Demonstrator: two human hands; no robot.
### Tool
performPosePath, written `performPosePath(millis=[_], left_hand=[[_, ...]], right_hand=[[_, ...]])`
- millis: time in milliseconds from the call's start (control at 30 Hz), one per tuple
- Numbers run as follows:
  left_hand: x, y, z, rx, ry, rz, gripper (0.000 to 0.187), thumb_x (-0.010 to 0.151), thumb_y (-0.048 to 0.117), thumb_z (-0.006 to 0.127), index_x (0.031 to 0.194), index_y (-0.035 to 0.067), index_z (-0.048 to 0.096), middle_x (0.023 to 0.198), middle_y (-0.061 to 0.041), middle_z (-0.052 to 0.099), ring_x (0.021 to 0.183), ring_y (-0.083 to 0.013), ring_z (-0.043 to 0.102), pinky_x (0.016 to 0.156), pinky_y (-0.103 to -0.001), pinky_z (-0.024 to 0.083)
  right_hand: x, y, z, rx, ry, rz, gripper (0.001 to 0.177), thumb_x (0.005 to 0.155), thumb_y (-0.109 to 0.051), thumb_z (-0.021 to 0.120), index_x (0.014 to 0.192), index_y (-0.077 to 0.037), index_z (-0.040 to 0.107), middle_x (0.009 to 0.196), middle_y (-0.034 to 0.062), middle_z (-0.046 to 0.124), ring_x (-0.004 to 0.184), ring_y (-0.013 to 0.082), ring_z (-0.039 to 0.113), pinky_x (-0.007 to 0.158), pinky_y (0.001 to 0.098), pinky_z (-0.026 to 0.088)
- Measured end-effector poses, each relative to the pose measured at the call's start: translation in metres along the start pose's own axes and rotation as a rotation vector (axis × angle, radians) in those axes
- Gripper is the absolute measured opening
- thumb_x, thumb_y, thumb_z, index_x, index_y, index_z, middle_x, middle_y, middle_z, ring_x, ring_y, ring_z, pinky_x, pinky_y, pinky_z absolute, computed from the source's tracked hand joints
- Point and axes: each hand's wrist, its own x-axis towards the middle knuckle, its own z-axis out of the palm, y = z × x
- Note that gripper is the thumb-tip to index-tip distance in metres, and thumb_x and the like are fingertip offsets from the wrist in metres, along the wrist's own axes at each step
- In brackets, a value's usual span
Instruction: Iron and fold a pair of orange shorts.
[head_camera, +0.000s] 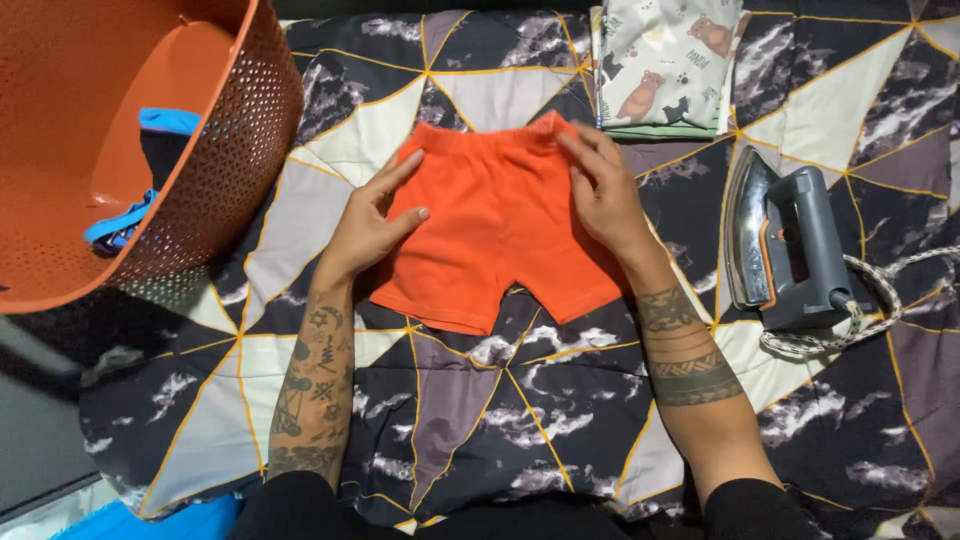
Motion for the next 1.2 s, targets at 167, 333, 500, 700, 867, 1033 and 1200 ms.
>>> performPosePath(millis=[167,333,500,700,867,1033,1200], left_hand=[[-0.005,0.012,0.021,0.434,0.222,0.095,0.074,0.086,0.007,0.077,0.152,0.002,0.045,0.168,-0.027,0.018,0.154,-0.0373,0.028,0.123,-0.043,0.032],[-0.013,-0.016,0.064,0.843,0.289,0.168,0.062,0.096,0.023,0.077,0.15,0.006,0.05,0.169,-0.018,0.03,0.159,-0.0342,0.03,0.13,-0.052,0.028],[-0.015,-0.027,0.073,0.833,-0.15,0.184,0.082,0.098,0.048,0.065,0.159,0.002,0.036,0.169,-0.021,0.024,0.159,-0.0347,0.016,0.126,-0.055,0.01],[0.008,-0.025,-0.028,0.215,-0.885,0.214,0.127,0.071,0.07,0.073,0.163,0.0,0.022,0.171,-0.022,0.013,0.159,-0.0332,0.002,0.124,-0.051,-0.001],[0.012,-0.01,-0.015,-0.265,-0.428,0.043,0.107,0.079,0.063,0.074,0.158,0.004,0.032,0.164,-0.014,0.034,0.153,-0.0289,0.032,0.12,-0.048,0.032],[0.028,0.014,0.054,-0.038,-0.089,0.042,0.068,0.101,0.05,0.063,0.148,0.003,0.054,0.152,-0.013,0.057,0.144,-0.0257,0.055,0.12,-0.042,0.047],[0.045,0.029,0.142,0.725,-0.146,0.356,0.064,0.092,0.046,0.074,0.137,0.003,0.059,0.154,-0.018,0.05,0.148,-0.0366,0.042,0.122,-0.059,0.028]], right_hand=[[-0.007,-0.019,0.02,-0.543,-0.046,-0.044,0.045,0.101,-0.011,0.063,0.143,0.003,0.055,0.16,0.0302,0.035,0.142,0.0481,0.038,0.118,0.0555,0.032],[-0.019,-0.045,0.048,-0.436,-0.169,-0.095,0.051,0.102,-0.02,0.058,0.149,0.0,0.049,0.162,0.0283,0.033,0.152,0.0492,0.029,0.124,0.0586,0.025],[-0.026,-0.031,0.047,-0.541,-0.316,0.03,0.056,0.106,-0.039,0.049,0.156,-0.014,0.046,0.165,0.0234,0.032,0.154,0.043,0.025,0.124,0.056,0.018],[-0.031,-0.03,0.035,-0.586,-0.285,0.073,0.058,0.106,-0.041,0.048,0.157,-0.014,0.044,0.164,0.0244,0.031,0.154,0.0427,0.022,0.124,0.0561,0.015],[-0.028,-0.02,0.038,-0.57,-0.265,0.067,0.058,0.105,-0.042,0.049,0.156,-0.014,0.044,0.164,0.024,0.032,0.153,0.041,0.023,0.123,0.0555,0.015],[-0.041,-0.011,0.021,-0.387,-0.169,0.009,0.049,0.105,-0.031,0.058,0.146,-0.006,0.055,0.156,0.0283,0.046,0.149,0.0425,0.036,0.121,0.0545,0.021],[-0.035,-0.067,-0.087,-0.47,0.259,0.014,0.025,0.092,-0.013,0.075,0.116,-0.005,0.071,0.118,0.0142,0.072,0.113,0.0363,0.064,0.103,0.049,0.045]])
